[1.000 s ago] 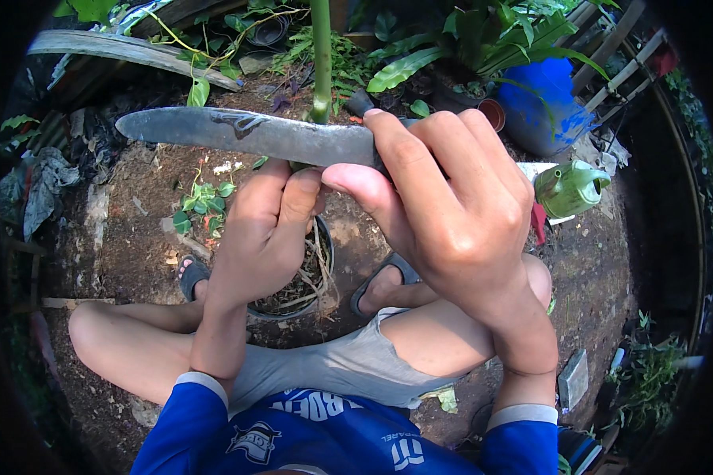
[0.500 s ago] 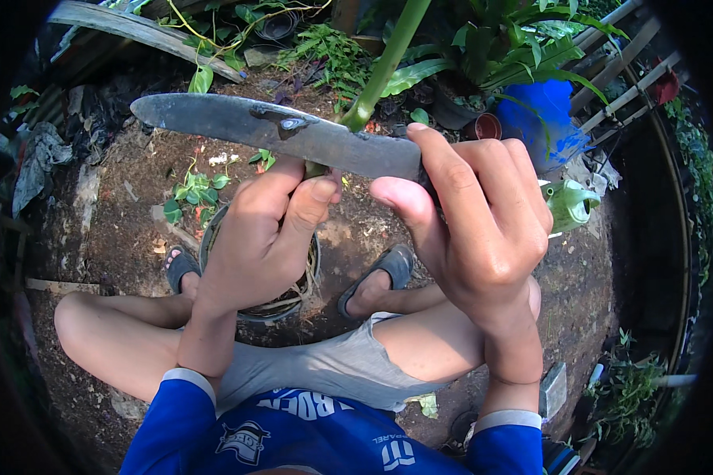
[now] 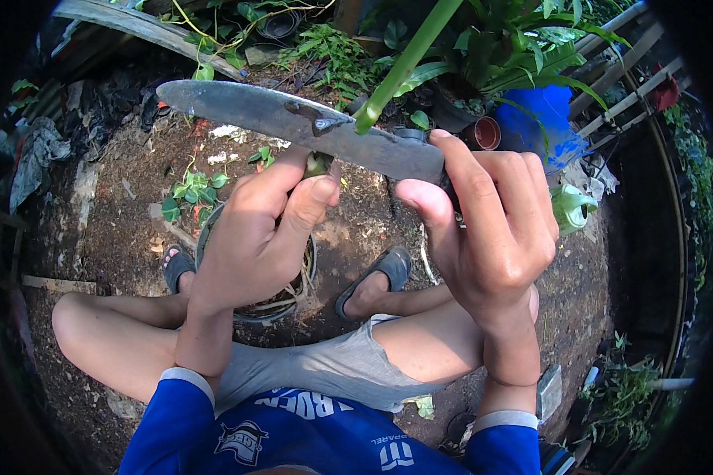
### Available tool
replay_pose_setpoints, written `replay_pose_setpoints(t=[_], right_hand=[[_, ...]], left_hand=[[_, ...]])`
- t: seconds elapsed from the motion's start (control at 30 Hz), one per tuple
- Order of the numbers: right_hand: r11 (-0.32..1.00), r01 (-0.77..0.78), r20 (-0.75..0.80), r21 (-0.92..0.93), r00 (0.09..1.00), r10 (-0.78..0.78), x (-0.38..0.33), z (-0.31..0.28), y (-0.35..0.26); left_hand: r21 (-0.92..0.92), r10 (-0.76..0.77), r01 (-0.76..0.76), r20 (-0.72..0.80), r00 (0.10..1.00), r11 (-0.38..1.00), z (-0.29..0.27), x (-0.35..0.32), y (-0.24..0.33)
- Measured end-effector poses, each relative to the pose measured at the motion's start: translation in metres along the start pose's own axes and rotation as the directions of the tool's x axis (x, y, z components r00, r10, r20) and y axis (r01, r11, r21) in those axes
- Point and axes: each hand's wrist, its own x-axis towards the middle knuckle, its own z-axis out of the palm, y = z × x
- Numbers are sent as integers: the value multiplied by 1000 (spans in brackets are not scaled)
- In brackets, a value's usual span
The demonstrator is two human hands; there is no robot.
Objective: The person sits on the ground and uses a knife to trim plant stems and leaves. They cut the stems into smaller pieces and place them into a container, occasionally adjusting the plant material with their hands.
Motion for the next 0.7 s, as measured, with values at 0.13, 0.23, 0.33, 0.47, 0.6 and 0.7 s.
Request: replay_pose_setpoints(t=[0.13,0.23,0.33,0.47,0.6,0.7], right_hand=[[998,-54,0,-39,999,54,-1,-1,2],[999,-49,14,-18,999,49,-3,0,1],[999,-51,30,-2,998,51,-5,1,2],[999,-35,71,29,997,33,-8,1,6],[911,-259,247,320,951,184,-11,-1,6],[692,-521,444,500,840,312,-15,-2,6]], left_hand=[[49,54,-49,-111,992,998,-4,5,-8],[3,-22,22,-63,998,1000,-7,2,-10],[-41,-36,34,-51,998,999,-6,1,-12],[-82,-43,39,-50,998,996,-6,3,-12],[-105,-82,79,-22,996,991,-7,2,-13],[-112,-121,115,-46,992,987,-5,5,-18]])
